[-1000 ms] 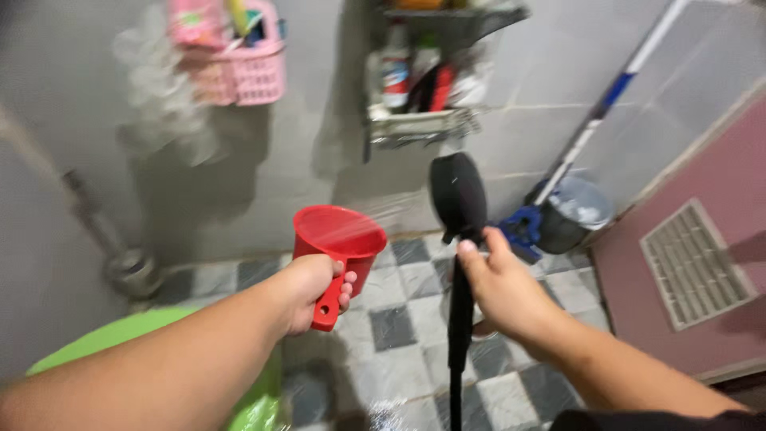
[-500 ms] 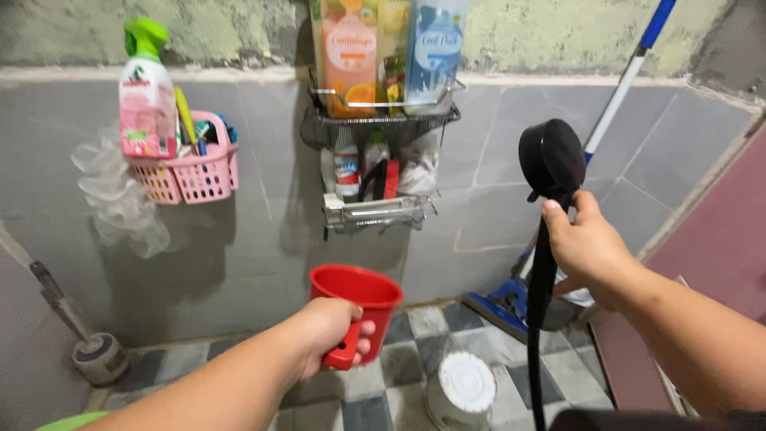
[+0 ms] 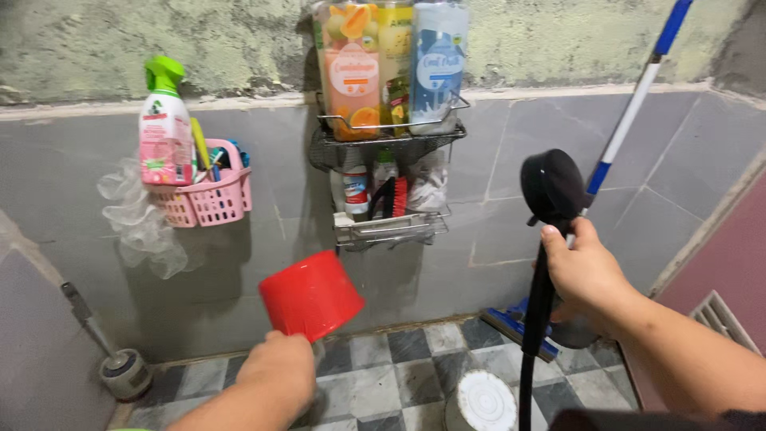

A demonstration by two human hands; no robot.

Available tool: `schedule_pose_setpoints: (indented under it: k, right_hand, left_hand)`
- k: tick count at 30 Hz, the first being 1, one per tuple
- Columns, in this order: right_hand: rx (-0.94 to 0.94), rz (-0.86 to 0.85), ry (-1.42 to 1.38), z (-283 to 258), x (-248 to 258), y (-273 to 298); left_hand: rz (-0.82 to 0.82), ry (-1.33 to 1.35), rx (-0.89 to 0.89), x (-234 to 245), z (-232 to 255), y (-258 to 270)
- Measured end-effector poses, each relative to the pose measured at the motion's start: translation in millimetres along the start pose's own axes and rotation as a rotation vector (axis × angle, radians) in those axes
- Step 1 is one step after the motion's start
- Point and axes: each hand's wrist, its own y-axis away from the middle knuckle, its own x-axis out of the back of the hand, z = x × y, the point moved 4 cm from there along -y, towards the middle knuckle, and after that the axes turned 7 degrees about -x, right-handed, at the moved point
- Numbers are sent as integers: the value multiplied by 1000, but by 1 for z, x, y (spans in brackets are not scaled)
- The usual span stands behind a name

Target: The person uses a handheld shower head to rinse a red scrub brush and a red plastic scoop, then sprays water on the floor, walls, and a green toilet. The person opens the toilet lid, rinses the interior, and closes the lid while continuing to spray the surrounding area.

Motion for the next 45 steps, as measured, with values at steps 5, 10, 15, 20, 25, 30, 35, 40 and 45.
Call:
schedule_pose_setpoints:
  k: [5,10,15,20,25,30,35,40,45]
  right_hand:
    - [-29,-89,-53,0,-12,7]
    - [-33,-424,11,9,-47,34]
    - [177,-541,160,21,-93,85]
    - [499,-654,147,34,-131,145]
    - [466,-809,58,47,-157,178]
    - [384,-502,129,39,-164,184]
    - [197,-601,87,38,-179,218]
    - [12,-545,113,39,-212,267]
    - [83,-658,108,24,-254,338]
  left_hand:
    - [44,-18,-29,21,-7,15]
    - [-152,-86,-18,5,-14,2]
    - [-157,-122,-109,-45,-54,-41]
    - [-121,-156,-235,-82,-100,-79]
    - [16,163,-100,-77,-135,-55]
    - [122,412,-41,-82,-167,1]
    - [59,650,-35,-102,-210,41]
    - [45,1058,50,-128,-267,90]
    - [-74,1236,130,-125,-341,140]
